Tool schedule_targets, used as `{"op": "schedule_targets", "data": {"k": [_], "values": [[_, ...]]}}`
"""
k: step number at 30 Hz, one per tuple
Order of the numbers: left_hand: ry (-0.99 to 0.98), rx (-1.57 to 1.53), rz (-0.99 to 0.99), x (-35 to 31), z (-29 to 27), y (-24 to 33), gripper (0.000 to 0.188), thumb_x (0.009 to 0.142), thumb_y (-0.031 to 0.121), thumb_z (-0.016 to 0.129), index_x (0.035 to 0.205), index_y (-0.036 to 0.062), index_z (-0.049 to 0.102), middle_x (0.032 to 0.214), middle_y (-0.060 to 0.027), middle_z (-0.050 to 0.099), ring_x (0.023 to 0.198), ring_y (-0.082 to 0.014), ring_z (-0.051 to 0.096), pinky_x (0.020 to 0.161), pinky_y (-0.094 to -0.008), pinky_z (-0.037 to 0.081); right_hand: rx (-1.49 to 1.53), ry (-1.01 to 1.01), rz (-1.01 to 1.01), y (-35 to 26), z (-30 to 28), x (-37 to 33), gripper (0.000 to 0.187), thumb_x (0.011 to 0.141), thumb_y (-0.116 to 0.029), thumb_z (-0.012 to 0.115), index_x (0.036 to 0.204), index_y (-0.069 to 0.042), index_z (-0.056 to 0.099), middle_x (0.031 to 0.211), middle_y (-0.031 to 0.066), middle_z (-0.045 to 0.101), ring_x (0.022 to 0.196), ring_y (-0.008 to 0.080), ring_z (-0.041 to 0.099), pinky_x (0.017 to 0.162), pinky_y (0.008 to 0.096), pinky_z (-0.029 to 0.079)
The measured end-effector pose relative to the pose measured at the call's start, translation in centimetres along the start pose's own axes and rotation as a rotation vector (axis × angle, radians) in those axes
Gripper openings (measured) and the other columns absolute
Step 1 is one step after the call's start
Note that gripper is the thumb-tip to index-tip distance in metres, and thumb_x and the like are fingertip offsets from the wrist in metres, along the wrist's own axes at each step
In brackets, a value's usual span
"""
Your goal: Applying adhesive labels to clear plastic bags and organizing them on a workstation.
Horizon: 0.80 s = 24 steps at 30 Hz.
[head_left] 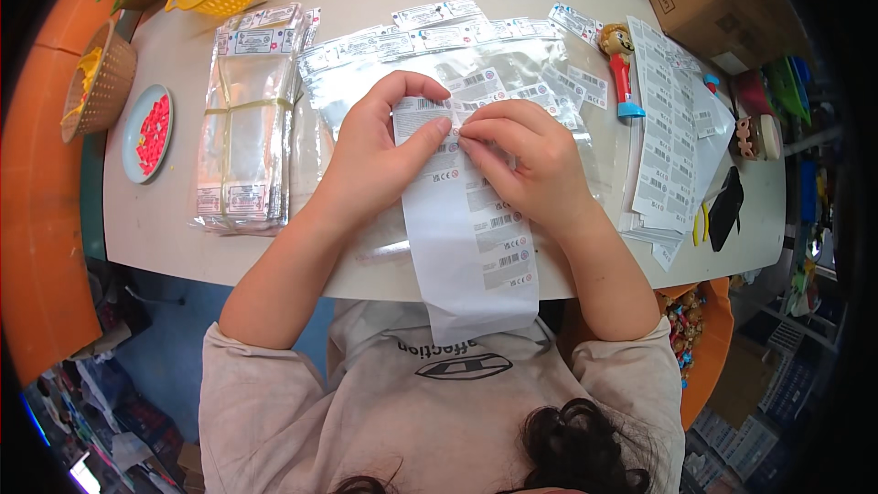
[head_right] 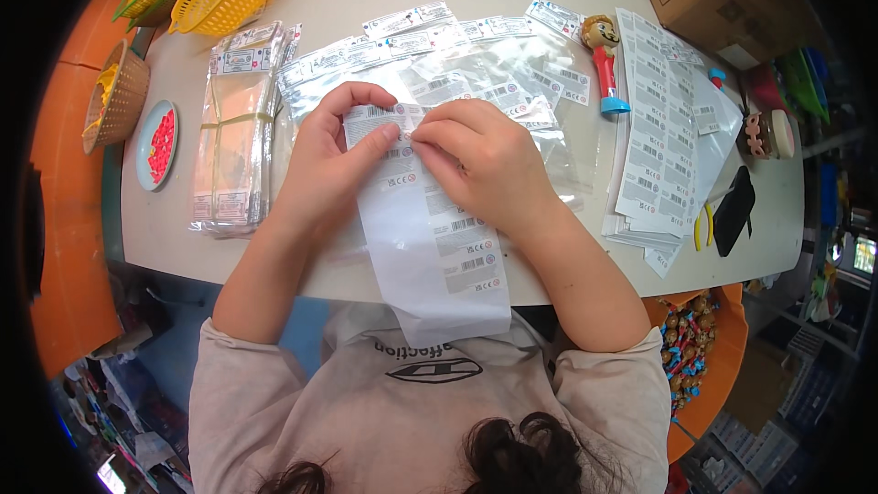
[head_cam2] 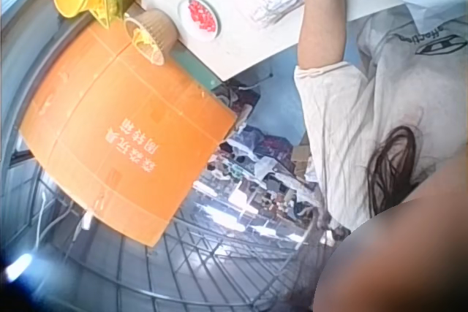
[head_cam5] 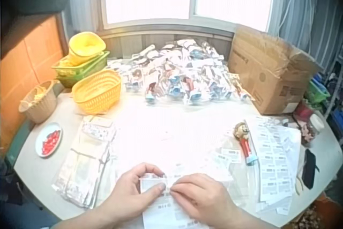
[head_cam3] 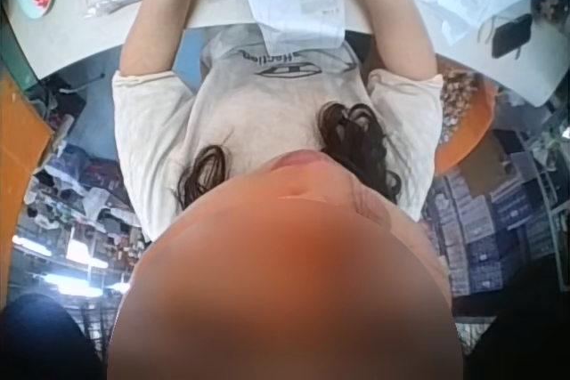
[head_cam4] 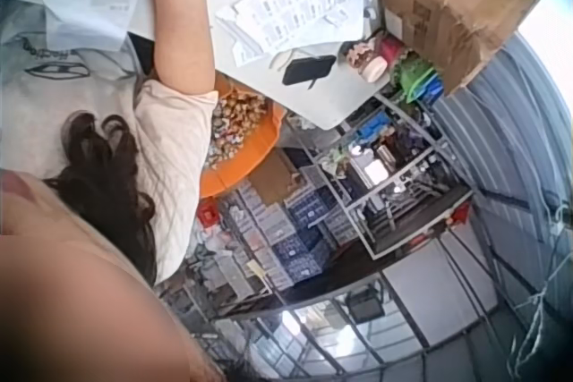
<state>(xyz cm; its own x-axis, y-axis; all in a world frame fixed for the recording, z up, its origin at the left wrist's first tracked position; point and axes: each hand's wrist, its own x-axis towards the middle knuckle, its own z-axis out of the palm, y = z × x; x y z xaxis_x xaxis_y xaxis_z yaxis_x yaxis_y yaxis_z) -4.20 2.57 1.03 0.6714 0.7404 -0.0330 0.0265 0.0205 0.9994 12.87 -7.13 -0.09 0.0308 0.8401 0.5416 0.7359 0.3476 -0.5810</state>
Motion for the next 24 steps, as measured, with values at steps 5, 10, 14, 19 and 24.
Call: {"op": "schedule_targets", "data": {"k": [5,10,14,19,24], "values": [[-0.002,0.039,0.018,0.03,-0.14,-0.23,0.023,0.088,0.008,0.066,0.109,0.0017,0.060,0.108,-0.0063,0.061,0.103,-0.0126,0.055,0.089,-0.0263,0.046,0.019,0.003,0.016,-0.04,0.09,-0.05,0.013,0.078,-0.001,0.075,0.090,-0.002,0.071,0.094,0.0089,0.069,0.082,0.0226,0.066,0.067,0.0304,0.054],[-0.009,0.050,0.012,-0.01,-0.13,-0.15,0.022,0.088,0.008,0.066,0.108,0.0018,0.060,0.107,-0.0063,0.062,0.103,-0.0131,0.056,0.090,-0.0267,0.046,0.005,-0.009,0.017,-0.04,0.00,-0.04,0.013,0.078,-0.001,0.075,0.090,-0.002,0.071,0.094,0.0089,0.069,0.082,0.0223,0.066,0.066,0.0307,0.054],[-0.013,0.108,0.015,-0.02,-0.12,-0.08,0.022,0.088,0.009,0.066,0.107,0.0019,0.061,0.107,-0.0062,0.063,0.103,-0.0139,0.057,0.092,-0.0275,0.045,0.017,-0.017,0.034,0.03,-0.03,-0.12,0.013,0.078,-0.001,0.075,0.090,-0.002,0.071,0.094,0.0090,0.069,0.082,0.0221,0.066,0.066,0.0306,0.054],[-0.022,0.121,0.038,-0.01,-0.23,-0.38,0.021,0.088,0.008,0.065,0.107,0.0017,0.061,0.106,-0.0066,0.064,0.104,-0.0147,0.057,0.093,-0.0279,0.044,0.040,-0.039,0.067,-0.03,-0.05,-0.11,0.012,0.079,-0.001,0.074,0.090,-0.001,0.071,0.094,0.0086,0.068,0.081,0.0206,0.066,0.066,0.0295,0.054],[-0.045,0.153,0.066,-0.08,-0.19,-0.09,0.019,0.088,0.006,0.064,0.106,0.0010,0.061,0.105,-0.0069,0.064,0.104,-0.0151,0.058,0.094,-0.0283,0.045,0.059,-0.063,0.104,-0.03,-0.12,-0.10,0.012,0.079,-0.001,0.073,0.091,-0.001,0.070,0.093,0.0082,0.068,0.081,0.0198,0.066,0.066,0.0290,0.054]]}}
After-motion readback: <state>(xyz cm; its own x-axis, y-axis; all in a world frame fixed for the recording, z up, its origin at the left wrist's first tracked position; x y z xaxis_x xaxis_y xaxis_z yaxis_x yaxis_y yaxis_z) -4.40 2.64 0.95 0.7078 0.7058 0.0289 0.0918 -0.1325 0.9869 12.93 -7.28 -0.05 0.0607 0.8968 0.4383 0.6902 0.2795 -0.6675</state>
